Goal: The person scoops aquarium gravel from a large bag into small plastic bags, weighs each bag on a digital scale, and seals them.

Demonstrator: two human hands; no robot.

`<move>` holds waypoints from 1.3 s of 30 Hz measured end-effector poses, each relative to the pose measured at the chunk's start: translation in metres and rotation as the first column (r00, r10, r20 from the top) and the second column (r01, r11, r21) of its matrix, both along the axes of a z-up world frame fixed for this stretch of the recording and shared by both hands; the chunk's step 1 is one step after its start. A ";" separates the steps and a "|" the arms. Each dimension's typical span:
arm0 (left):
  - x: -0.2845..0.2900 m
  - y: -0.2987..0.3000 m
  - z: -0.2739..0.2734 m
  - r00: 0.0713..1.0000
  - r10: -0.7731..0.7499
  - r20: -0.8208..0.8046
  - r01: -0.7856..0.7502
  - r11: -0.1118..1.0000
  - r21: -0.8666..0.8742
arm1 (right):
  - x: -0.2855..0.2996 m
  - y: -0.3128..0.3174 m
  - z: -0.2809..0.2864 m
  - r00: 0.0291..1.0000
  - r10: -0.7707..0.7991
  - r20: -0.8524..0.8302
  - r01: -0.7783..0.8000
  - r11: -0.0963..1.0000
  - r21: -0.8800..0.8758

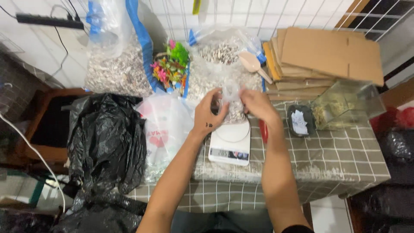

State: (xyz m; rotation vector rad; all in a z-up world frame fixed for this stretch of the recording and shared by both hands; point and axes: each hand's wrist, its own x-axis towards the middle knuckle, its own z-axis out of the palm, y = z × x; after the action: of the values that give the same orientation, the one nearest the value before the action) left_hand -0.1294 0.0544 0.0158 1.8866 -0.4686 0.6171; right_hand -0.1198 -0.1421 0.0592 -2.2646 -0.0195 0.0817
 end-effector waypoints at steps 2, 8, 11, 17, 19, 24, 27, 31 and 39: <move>-0.001 -0.002 0.000 1.000 -0.008 -0.014 0.009 1.000 0.012 | -0.002 -0.003 -0.005 0.995 0.098 0.017 -0.099 0.991 0.089; -0.001 -0.002 0.008 0.997 -0.008 -0.074 0.007 1.000 -0.006 | -0.017 0.007 0.020 0.980 0.152 0.125 -0.180 0.948 0.261; -0.012 -0.002 0.041 0.982 0.000 -0.188 0.006 1.000 0.031 | -0.013 0.010 0.010 0.963 0.070 0.259 -0.148 0.944 0.296; -0.013 -0.009 0.097 0.954 -0.055 -0.295 0.068 0.997 0.033 | 0.004 0.012 0.028 0.929 0.011 0.369 -0.034 0.998 0.056; -0.005 -0.013 0.106 0.949 -0.061 -0.310 0.084 0.995 0.061 | 0.007 0.014 0.044 0.944 -0.012 0.331 0.023 0.999 -0.031; 0.051 -0.025 0.074 0.910 -0.256 -0.327 0.163 0.944 -0.286 | 0.062 0.007 0.051 0.939 -0.065 0.337 0.127 0.978 -0.165; 0.088 -0.028 0.052 0.811 -0.340 -0.476 0.155 0.909 -0.386 | 0.075 0.009 0.061 0.921 -0.108 0.374 0.153 0.984 -0.094; 0.114 -0.043 0.032 0.757 -0.434 -0.488 0.084 0.806 -0.587 | 0.095 0.009 0.057 0.916 -0.133 0.379 0.174 0.982 -0.076; 0.138 -0.039 -0.009 0.760 -0.377 -0.529 -0.014 0.805 -0.593 | 0.085 0.000 0.072 0.943 -0.044 0.329 0.062 0.997 -0.046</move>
State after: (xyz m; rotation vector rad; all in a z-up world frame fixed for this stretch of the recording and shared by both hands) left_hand 0.0082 0.0150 0.0065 1.3197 -0.0116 -0.0580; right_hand -0.0343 -0.1425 0.1311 -2.3084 -0.1340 -0.3285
